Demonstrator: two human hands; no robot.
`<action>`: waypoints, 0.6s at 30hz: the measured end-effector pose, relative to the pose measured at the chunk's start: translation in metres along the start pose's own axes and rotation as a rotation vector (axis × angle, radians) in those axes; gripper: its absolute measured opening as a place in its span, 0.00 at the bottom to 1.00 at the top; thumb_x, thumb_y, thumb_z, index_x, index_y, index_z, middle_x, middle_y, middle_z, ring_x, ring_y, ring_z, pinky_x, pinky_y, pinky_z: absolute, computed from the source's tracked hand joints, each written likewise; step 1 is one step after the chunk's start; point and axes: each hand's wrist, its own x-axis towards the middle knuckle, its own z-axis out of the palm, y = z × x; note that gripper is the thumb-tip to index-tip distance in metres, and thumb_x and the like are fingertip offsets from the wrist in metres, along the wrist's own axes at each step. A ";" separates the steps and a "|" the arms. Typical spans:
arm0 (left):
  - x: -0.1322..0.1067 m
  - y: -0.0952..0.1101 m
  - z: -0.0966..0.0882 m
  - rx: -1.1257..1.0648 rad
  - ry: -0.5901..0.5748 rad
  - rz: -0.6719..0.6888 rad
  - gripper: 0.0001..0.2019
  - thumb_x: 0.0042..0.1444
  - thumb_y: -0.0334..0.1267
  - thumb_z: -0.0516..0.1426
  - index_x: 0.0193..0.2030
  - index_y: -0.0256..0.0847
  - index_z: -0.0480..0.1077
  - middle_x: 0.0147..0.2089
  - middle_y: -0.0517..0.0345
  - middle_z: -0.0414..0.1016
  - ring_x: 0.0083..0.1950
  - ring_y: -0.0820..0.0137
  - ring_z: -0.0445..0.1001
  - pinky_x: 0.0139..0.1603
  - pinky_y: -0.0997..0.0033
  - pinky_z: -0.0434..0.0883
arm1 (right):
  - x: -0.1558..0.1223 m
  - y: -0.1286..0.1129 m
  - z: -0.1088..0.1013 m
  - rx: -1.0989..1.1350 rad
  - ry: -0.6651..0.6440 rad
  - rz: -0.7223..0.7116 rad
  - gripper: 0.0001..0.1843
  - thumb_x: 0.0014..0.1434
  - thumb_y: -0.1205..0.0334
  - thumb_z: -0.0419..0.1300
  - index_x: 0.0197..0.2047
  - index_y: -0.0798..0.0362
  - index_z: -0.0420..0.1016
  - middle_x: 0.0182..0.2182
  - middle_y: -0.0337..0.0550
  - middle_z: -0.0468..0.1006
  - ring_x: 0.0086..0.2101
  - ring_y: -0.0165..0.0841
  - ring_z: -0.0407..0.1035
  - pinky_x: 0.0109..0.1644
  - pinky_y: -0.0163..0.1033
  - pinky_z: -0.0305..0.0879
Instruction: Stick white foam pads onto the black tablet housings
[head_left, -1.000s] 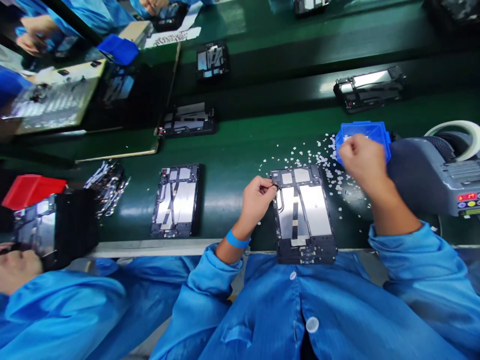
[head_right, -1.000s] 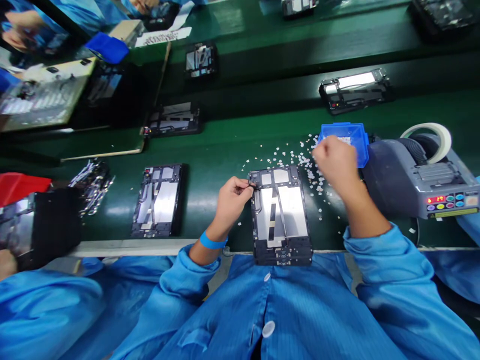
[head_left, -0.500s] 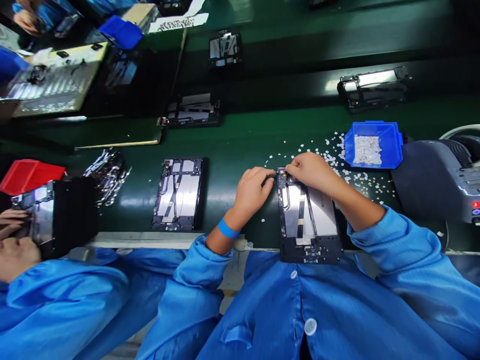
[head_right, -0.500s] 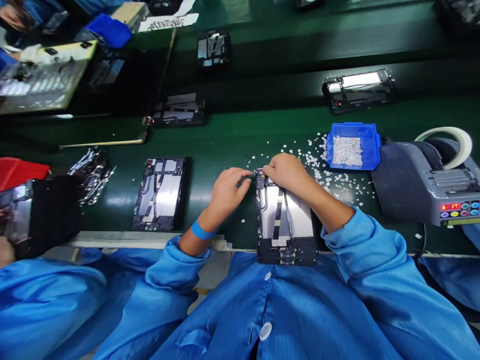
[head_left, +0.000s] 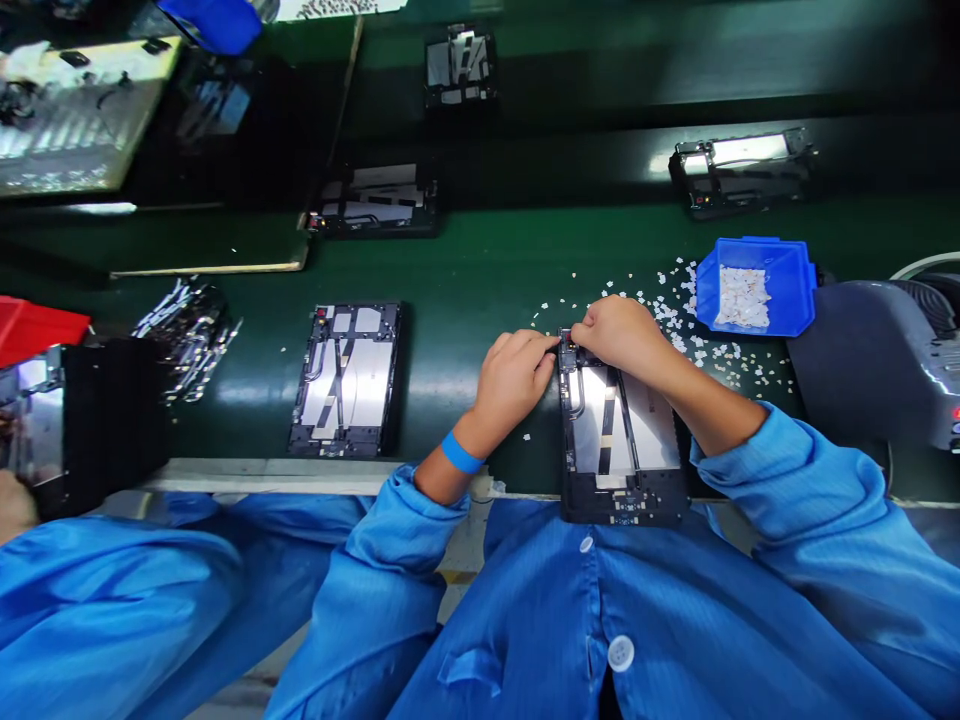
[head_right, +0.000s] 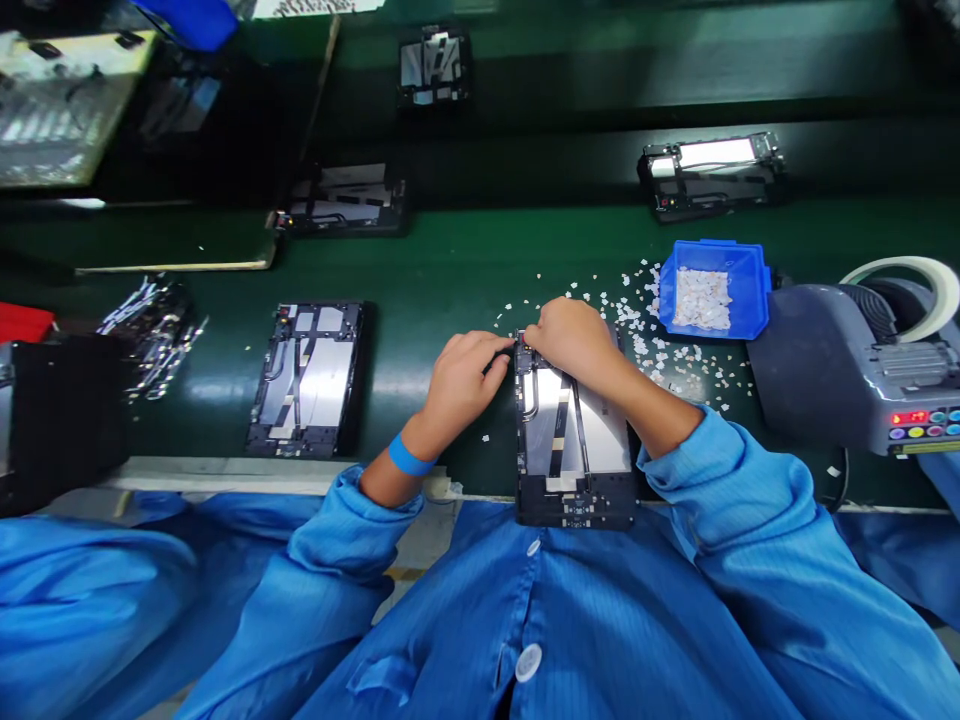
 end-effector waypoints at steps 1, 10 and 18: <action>0.000 0.000 0.000 0.012 0.003 0.006 0.14 0.70 0.34 0.54 0.57 0.38 0.77 0.52 0.49 0.81 0.53 0.60 0.76 0.56 0.58 0.70 | 0.001 0.000 0.000 -0.010 -0.004 0.001 0.15 0.59 0.55 0.58 0.29 0.54 0.82 0.28 0.49 0.80 0.30 0.38 0.71 0.31 0.40 0.51; 0.011 0.001 -0.003 0.147 -0.060 0.070 0.18 0.72 0.34 0.52 0.63 0.42 0.76 0.53 0.50 0.80 0.50 0.59 0.73 0.51 0.57 0.67 | 0.010 -0.001 -0.009 -0.083 -0.118 -0.011 0.16 0.62 0.53 0.60 0.37 0.55 0.85 0.34 0.52 0.83 0.36 0.41 0.75 0.32 0.39 0.55; 0.018 0.008 -0.014 0.245 -0.214 0.134 0.19 0.73 0.34 0.49 0.64 0.43 0.74 0.52 0.42 0.77 0.49 0.54 0.71 0.46 0.54 0.64 | 0.012 0.004 -0.009 -0.029 -0.120 -0.063 0.14 0.63 0.55 0.62 0.33 0.56 0.83 0.31 0.50 0.80 0.34 0.39 0.72 0.36 0.39 0.57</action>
